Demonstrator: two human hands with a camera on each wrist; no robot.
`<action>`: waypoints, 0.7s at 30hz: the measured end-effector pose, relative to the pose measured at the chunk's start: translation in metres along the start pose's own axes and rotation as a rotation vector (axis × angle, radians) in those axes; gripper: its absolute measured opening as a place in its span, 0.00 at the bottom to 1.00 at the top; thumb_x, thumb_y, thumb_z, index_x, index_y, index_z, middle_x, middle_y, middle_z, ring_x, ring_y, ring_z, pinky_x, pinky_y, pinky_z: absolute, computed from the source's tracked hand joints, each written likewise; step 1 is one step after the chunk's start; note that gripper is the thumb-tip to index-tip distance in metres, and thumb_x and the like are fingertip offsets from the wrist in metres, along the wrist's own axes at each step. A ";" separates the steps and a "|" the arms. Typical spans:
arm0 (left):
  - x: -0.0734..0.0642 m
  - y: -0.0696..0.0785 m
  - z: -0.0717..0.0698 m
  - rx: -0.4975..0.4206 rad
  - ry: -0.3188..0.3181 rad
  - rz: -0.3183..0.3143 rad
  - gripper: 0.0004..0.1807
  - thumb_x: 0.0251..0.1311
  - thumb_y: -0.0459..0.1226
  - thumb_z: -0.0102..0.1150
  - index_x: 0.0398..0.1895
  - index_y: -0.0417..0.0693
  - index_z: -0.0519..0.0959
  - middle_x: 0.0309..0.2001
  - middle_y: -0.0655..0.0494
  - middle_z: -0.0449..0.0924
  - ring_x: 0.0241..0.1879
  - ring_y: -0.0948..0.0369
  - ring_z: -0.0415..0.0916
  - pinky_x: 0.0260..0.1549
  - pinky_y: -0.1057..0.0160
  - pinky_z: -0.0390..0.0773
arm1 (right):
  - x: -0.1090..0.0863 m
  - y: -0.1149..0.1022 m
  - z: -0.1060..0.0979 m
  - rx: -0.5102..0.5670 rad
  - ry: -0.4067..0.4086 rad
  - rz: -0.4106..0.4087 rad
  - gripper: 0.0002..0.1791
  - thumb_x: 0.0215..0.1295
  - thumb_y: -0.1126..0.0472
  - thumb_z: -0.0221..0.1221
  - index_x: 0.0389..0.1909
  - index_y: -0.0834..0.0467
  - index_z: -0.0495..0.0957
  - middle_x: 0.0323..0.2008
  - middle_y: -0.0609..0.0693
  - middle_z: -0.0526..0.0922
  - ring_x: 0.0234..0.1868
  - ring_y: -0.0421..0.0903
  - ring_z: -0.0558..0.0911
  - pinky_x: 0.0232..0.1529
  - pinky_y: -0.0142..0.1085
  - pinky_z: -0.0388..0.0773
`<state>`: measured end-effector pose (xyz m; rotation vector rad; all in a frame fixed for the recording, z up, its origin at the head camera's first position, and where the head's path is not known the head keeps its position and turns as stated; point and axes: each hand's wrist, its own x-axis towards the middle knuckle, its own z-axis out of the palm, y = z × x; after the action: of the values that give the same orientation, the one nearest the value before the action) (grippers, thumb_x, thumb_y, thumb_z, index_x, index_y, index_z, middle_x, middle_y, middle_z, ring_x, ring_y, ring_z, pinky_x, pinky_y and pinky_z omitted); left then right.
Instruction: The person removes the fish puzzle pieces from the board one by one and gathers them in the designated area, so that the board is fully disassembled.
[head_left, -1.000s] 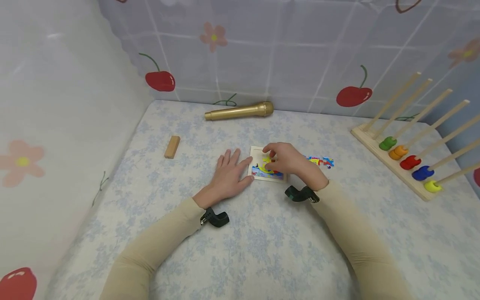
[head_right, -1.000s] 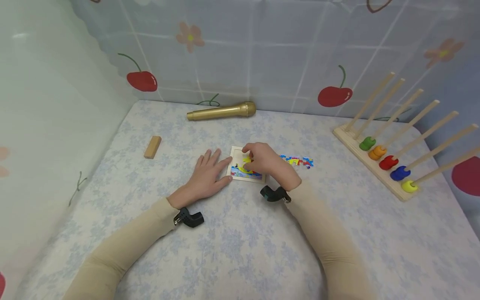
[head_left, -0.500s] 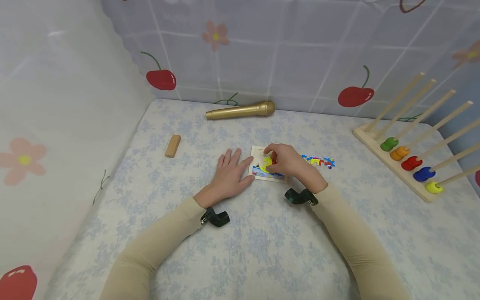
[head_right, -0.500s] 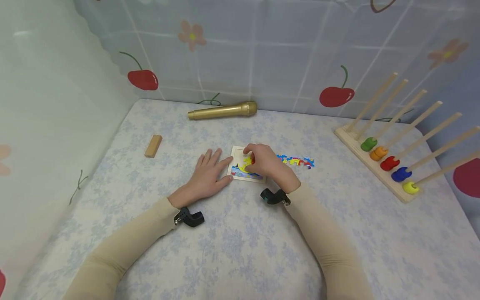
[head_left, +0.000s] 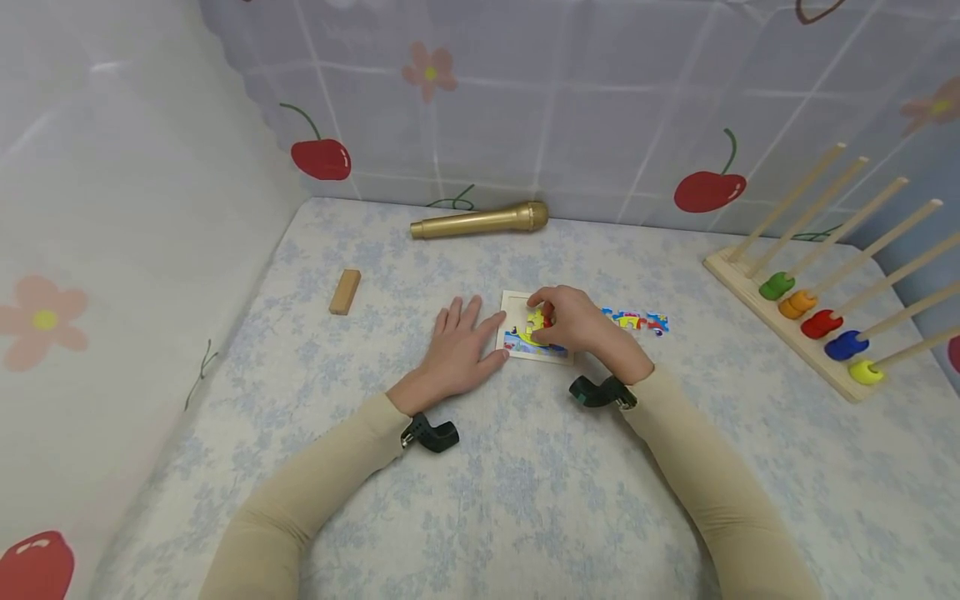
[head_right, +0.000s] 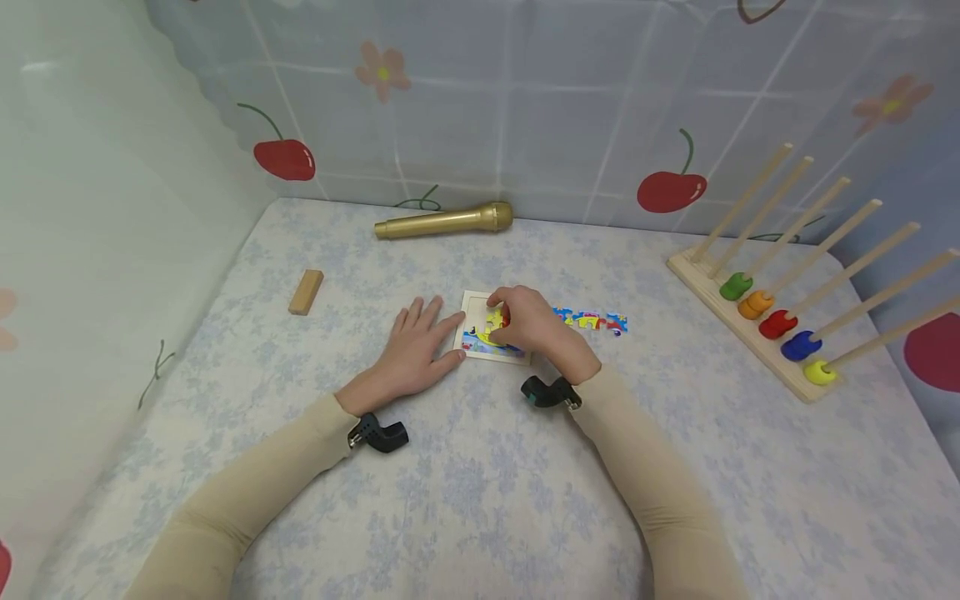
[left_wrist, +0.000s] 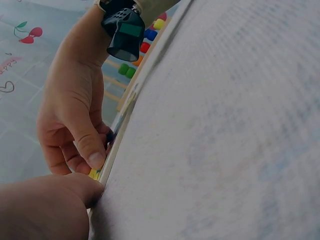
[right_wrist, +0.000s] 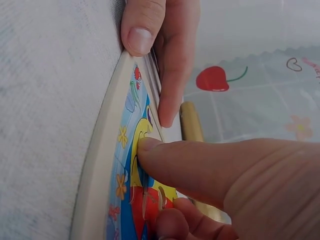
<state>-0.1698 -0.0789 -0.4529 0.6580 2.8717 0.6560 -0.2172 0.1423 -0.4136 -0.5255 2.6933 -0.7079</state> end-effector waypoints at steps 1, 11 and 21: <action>0.000 0.000 0.000 0.000 0.004 0.001 0.34 0.72 0.53 0.49 0.78 0.54 0.64 0.81 0.35 0.48 0.81 0.34 0.37 0.76 0.33 0.43 | 0.000 0.000 0.000 -0.005 0.001 -0.001 0.28 0.59 0.61 0.72 0.60 0.63 0.79 0.43 0.59 0.80 0.40 0.51 0.76 0.44 0.43 0.75; 0.000 0.001 0.000 0.000 0.004 -0.006 0.33 0.72 0.52 0.49 0.78 0.54 0.65 0.81 0.35 0.49 0.81 0.34 0.37 0.76 0.33 0.43 | -0.003 -0.001 -0.002 0.022 0.015 -0.010 0.22 0.57 0.62 0.72 0.52 0.64 0.82 0.37 0.57 0.79 0.37 0.50 0.75 0.40 0.40 0.72; 0.000 0.001 0.001 0.003 -0.004 -0.009 0.33 0.73 0.53 0.49 0.79 0.56 0.64 0.81 0.36 0.48 0.81 0.35 0.36 0.76 0.33 0.42 | -0.004 -0.001 -0.003 0.017 0.018 -0.034 0.19 0.57 0.63 0.73 0.48 0.59 0.80 0.40 0.58 0.79 0.38 0.51 0.74 0.38 0.40 0.73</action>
<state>-0.1695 -0.0779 -0.4534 0.6452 2.8709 0.6479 -0.2148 0.1444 -0.4104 -0.5650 2.6981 -0.7472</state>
